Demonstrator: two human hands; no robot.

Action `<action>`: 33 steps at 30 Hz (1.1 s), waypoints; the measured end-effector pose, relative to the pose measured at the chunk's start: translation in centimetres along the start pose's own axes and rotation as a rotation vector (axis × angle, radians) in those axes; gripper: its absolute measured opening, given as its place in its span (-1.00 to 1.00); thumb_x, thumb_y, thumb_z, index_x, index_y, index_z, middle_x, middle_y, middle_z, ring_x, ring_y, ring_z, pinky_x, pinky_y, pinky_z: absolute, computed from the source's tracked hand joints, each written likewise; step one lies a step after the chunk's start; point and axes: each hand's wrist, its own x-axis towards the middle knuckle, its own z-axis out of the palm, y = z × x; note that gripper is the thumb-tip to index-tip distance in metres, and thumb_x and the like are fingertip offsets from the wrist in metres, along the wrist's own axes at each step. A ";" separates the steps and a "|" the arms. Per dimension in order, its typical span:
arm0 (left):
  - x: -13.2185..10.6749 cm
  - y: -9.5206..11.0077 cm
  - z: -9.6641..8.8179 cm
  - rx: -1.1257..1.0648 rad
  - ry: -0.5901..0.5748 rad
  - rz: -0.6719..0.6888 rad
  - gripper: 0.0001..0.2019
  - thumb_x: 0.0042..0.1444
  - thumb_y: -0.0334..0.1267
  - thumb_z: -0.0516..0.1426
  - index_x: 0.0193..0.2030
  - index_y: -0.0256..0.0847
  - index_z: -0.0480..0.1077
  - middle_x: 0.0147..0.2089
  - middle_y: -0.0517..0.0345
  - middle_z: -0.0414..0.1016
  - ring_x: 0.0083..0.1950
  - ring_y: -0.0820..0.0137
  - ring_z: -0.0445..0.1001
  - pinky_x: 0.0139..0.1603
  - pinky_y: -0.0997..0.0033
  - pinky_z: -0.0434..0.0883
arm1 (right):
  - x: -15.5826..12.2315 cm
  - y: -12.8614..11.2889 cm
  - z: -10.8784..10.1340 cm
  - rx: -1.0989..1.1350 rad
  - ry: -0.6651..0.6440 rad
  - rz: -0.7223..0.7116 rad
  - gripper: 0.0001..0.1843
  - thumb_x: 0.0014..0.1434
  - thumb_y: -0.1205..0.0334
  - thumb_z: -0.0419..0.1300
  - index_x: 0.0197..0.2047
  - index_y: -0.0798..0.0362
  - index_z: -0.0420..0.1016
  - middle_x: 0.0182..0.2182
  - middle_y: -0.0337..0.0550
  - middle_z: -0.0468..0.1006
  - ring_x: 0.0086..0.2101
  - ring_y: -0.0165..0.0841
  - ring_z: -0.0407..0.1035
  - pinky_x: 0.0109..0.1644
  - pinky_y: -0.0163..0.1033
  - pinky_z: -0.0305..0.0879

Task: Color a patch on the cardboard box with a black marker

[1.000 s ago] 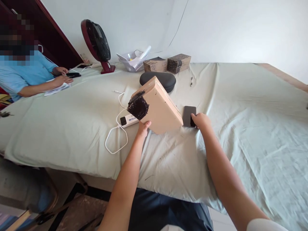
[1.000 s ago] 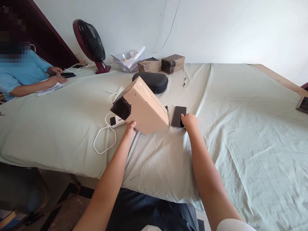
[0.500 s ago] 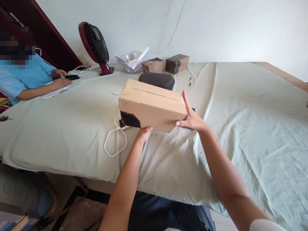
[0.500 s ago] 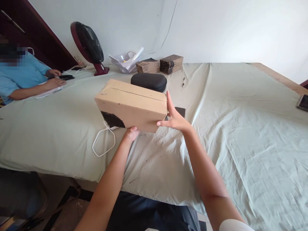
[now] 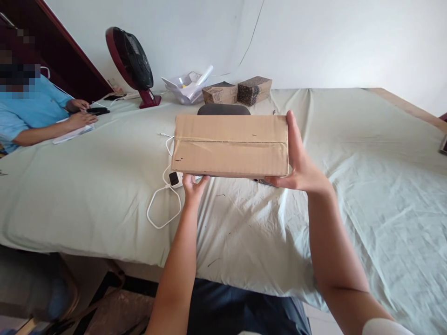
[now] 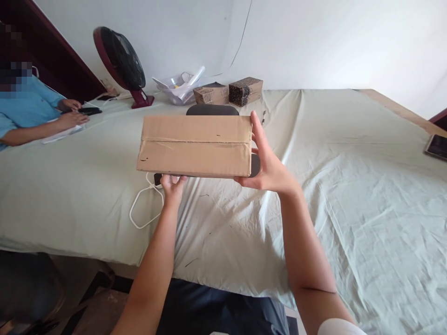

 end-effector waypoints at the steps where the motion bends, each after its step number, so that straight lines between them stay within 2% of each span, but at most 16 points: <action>1: -0.1 0.0 0.0 0.002 -0.001 0.002 -0.41 -0.20 0.26 0.54 -0.32 -0.14 0.47 -0.33 0.18 0.47 -0.16 0.26 0.59 0.10 0.19 0.54 | 0.0 -0.2 0.1 0.005 0.001 0.003 0.62 0.03 -0.32 0.54 0.68 -0.31 -0.65 0.68 -0.29 -0.36 0.62 0.18 -0.35 0.63 0.33 -0.07; 4: -0.2 0.1 0.1 -0.007 0.015 0.016 -0.44 -0.20 0.21 0.55 -0.27 -0.15 0.52 -0.24 0.12 0.54 -0.08 0.23 0.62 0.18 0.17 0.52 | 0.1 -0.8 0.4 0.017 0.015 0.005 0.62 0.03 -0.31 0.54 0.69 -0.30 -0.64 0.68 -0.28 -0.36 0.62 0.18 -0.40 0.62 0.32 -0.03; 11: -0.1 -0.2 0.2 -0.021 0.017 0.028 -0.45 -0.17 0.18 0.55 -0.20 -0.14 0.55 -0.14 0.06 0.59 -0.03 0.22 0.61 0.15 0.19 0.52 | 0.2 -1.1 0.4 0.022 0.005 0.008 0.62 0.02 -0.29 0.55 0.69 -0.29 -0.62 0.68 -0.39 -0.44 0.59 0.06 -0.79 0.63 0.28 -0.05; 18: -0.3 -0.4 0.3 -0.011 -0.001 0.026 -0.44 -0.13 0.19 0.54 -0.18 -0.14 0.53 -0.18 0.07 0.59 -0.01 0.22 0.61 0.16 0.19 0.52 | 0.2 -1.2 0.4 0.023 -0.023 0.027 0.67 0.03 -0.33 0.54 0.66 -0.27 -0.74 0.66 -0.40 -0.62 0.60 0.10 -0.71 0.63 0.27 -0.12; 24: -0.3 -0.5 0.3 0.035 -0.005 0.040 -0.45 -0.10 0.20 0.51 -0.18 -0.14 0.51 -0.16 0.05 0.60 -0.02 0.21 0.62 0.13 0.18 0.54 | 0.0 -0.7 0.1 0.058 -0.070 0.049 0.67 0.05 -0.45 0.49 0.63 -0.32 -0.81 0.66 -0.43 -0.62 0.61 0.11 -0.62 0.64 0.31 -0.18; 26: -0.4 -0.6 0.2 0.073 -0.017 0.047 -0.47 -0.07 0.20 0.49 -0.18 -0.14 0.51 -0.15 0.03 0.60 0.00 0.18 0.63 0.17 0.13 0.55 | -0.1 -0.5 0.0 0.090 -0.083 0.065 0.60 0.09 -0.56 0.40 0.63 -0.35 -0.80 0.65 -0.47 -0.64 0.61 0.08 -0.63 0.65 0.31 -0.24; 29: -0.6 -1.0 0.1 0.151 0.016 0.051 -0.48 -0.08 0.15 0.50 -0.14 -0.14 0.52 -0.10 -0.01 0.63 0.12 0.09 0.63 0.32 0.02 0.50 | -0.4 -0.2 0.1 0.169 -0.066 0.104 0.28 0.28 -0.66 0.07 0.64 -0.41 -0.74 0.64 -0.57 -0.65 0.61 -0.02 -0.66 0.66 0.29 -0.30; 31: -0.8 -1.2 -0.1 0.162 0.056 0.030 -0.47 -0.09 0.10 0.51 -0.11 -0.16 0.53 -0.08 -0.04 0.64 0.17 0.05 0.62 0.38 -0.01 0.45 | -0.4 -0.2 0.4 0.212 -0.036 0.146 0.06 0.40 -0.60 -0.10 0.65 -0.48 -0.68 0.64 -0.63 -0.63 0.61 -0.07 -0.63 0.66 0.29 -0.29; 33: -0.8 -1.3 -0.2 0.122 0.060 -0.009 -0.48 -0.09 0.05 0.52 -0.08 -0.17 0.54 -0.06 -0.06 0.64 0.20 0.04 0.60 0.41 0.00 0.44 | -0.3 -0.4 0.6 0.217 0.003 0.181 -0.03 0.46 -0.52 -0.10 0.66 -0.52 -0.58 0.65 -0.65 -0.57 0.62 -0.09 -0.59 0.67 0.27 -0.28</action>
